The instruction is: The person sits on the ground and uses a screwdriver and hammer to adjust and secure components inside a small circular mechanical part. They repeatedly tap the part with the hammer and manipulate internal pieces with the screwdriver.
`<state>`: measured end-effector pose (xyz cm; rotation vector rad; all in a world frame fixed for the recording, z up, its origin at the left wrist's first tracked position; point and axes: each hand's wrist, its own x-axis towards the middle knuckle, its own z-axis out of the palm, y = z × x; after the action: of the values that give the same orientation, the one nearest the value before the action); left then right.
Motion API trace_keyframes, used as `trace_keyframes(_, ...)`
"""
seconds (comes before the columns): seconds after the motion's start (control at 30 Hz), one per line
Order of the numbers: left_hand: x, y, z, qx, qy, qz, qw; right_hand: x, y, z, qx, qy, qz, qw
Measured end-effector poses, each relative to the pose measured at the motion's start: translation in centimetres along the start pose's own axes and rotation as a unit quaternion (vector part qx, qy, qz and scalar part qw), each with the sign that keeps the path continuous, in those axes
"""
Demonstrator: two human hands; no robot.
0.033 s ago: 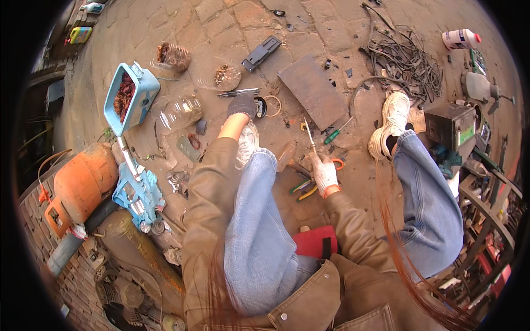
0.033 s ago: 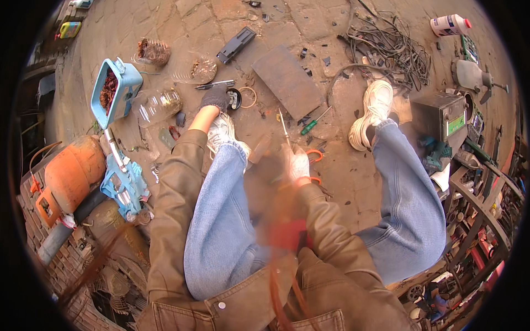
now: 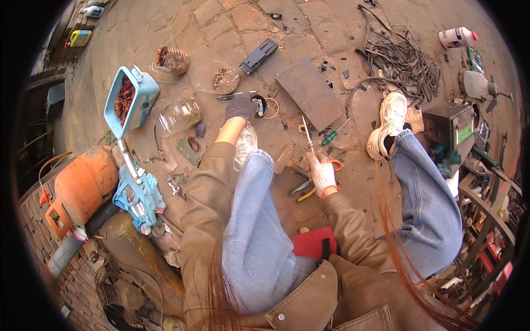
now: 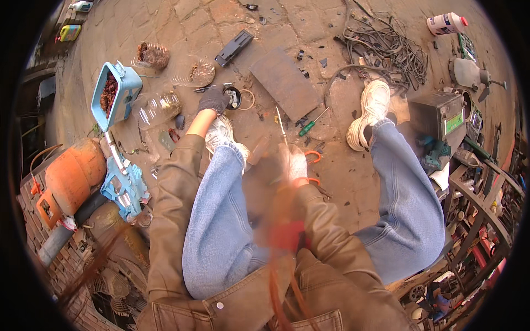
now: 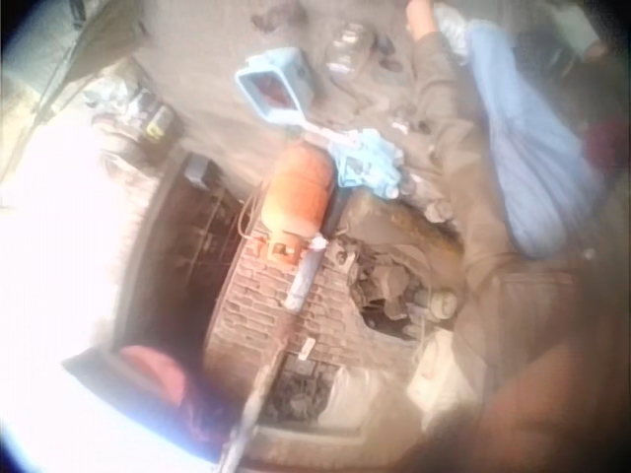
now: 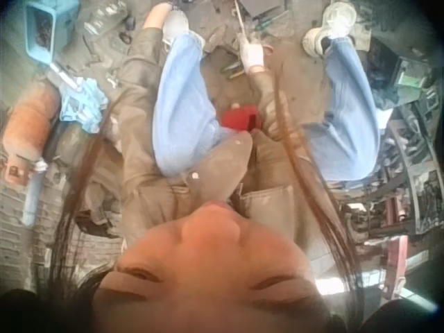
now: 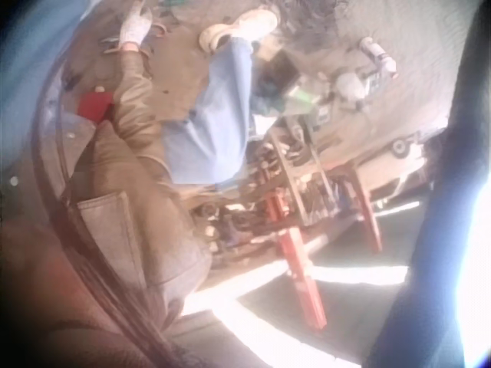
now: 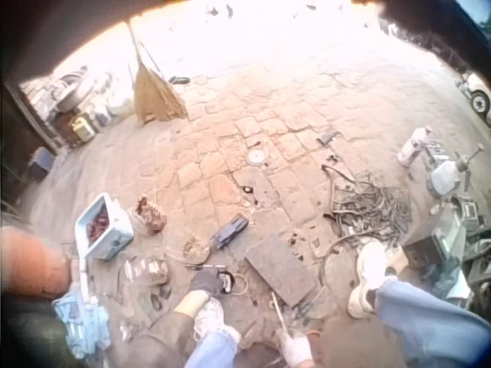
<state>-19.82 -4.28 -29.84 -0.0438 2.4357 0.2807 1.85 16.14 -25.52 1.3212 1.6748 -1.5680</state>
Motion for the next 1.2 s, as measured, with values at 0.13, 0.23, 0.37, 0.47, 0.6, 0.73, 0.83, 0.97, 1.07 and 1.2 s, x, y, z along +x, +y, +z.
trace_keyframes(0.13, -8.0, 2.6, -5.3, -0.247, 0.110, 0.086, 0.959, -3.5, -5.7, 0.6, 0.127, -0.073, -0.109, 0.983)
trace_keyframes(0.23, -16.8, 5.4, -10.3, -0.355, 0.114, 0.079, 0.924, -8.2, -10.7, -0.1, 0.141, -0.129, -0.164, 0.968)
trace_keyframes(0.37, -27.3, 8.9, -16.1, -0.332, 0.147, 0.165, 0.917, -16.3, -14.2, -2.7, 0.183, -0.249, -0.184, 0.933)
trace_keyframes(0.47, -32.7, 10.3, -17.9, -0.380, 0.165, 0.218, 0.884, -21.1, -14.8, -5.2, 0.190, -0.282, -0.223, 0.914)
trace_keyframes(0.6, -36.4, 11.7, -16.5, -0.360, 0.272, 0.337, 0.827, -25.7, -14.9, -9.1, 0.113, -0.242, -0.229, 0.936)
trace_keyframes(0.73, -37.1, 12.4, -13.3, -0.612, 0.054, 0.290, 0.734, -28.2, -14.7, -11.8, 0.074, -0.189, -0.315, 0.927)
trace_keyframes(0.83, -37.0, 13.1, -11.0, -0.722, -0.008, 0.266, 0.638, -27.5, -14.7, -12.8, -0.104, -0.117, -0.502, 0.851)
trace_keyframes(0.97, -35.9, 14.8, -9.6, -0.729, 0.071, 0.344, 0.588, -25.5, -14.3, -14.1, -0.214, -0.094, -0.586, 0.776)
trace_keyframes(1.07, -35.0, 15.3, -10.2, -0.853, 0.034, 0.161, 0.495, -24.8, -14.4, -15.0, -0.059, -0.182, -0.487, 0.852)
trace_keyframes(1.2, -34.3, 15.0, -11.1, -0.821, 0.088, 0.167, 0.539, -25.4, -14.3, -16.0, 0.008, -0.176, -0.426, 0.887)
